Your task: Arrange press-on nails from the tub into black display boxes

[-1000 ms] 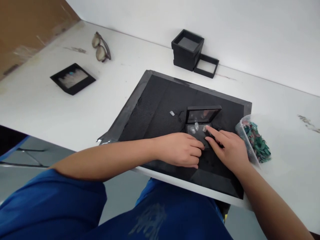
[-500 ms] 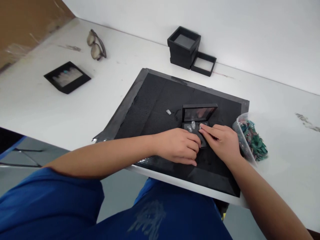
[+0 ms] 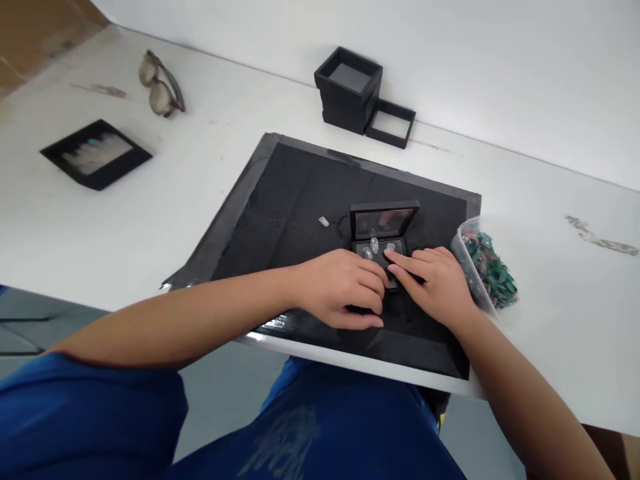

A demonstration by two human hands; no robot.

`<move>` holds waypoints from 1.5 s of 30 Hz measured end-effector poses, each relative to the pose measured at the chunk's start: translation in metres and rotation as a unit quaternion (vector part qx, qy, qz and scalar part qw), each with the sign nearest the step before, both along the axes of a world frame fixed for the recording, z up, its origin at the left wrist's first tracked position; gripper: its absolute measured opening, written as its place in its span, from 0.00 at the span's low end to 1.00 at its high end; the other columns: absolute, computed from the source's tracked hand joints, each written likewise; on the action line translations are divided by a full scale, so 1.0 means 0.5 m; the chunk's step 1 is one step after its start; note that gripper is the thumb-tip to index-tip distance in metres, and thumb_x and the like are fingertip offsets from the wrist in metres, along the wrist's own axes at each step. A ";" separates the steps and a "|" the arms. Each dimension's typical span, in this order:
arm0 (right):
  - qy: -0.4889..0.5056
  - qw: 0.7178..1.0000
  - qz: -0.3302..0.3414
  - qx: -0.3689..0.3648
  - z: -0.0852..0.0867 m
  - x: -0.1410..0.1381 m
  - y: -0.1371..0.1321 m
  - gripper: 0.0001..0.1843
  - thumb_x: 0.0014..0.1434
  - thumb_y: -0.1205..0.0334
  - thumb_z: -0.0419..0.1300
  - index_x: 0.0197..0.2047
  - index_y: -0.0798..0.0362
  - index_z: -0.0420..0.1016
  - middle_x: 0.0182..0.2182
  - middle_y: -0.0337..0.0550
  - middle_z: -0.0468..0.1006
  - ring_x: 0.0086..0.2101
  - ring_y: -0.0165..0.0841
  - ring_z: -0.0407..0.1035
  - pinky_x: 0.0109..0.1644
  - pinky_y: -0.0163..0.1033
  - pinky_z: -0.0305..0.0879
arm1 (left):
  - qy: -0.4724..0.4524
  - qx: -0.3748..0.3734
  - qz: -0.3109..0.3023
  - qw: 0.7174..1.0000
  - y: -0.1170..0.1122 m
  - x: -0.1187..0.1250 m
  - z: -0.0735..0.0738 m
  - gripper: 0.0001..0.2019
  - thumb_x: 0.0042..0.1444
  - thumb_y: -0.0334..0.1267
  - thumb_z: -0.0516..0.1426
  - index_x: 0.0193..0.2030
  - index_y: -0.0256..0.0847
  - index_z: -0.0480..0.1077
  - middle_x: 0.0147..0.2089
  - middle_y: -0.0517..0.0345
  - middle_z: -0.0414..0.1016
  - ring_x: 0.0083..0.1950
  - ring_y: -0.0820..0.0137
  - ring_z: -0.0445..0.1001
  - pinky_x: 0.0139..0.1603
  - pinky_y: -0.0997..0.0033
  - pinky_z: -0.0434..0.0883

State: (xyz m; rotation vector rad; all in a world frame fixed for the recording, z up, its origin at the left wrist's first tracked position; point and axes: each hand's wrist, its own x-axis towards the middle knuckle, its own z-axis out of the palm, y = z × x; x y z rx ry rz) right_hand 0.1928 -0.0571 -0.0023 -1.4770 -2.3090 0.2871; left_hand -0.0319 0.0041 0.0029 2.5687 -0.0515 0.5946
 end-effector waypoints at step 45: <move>-0.141 0.977 -0.136 0.086 0.085 0.197 0.021 0.14 0.66 0.51 0.61 0.52 0.40 0.80 0.33 0.38 0.80 0.33 0.34 0.71 0.29 0.39 0.55 | -0.017 0.059 -0.023 0.998 0.002 0.005 0.003 0.05 0.62 0.39 0.61 0.36 0.43 0.78 0.23 0.64 0.75 0.24 0.74 0.71 0.26 0.70 0.67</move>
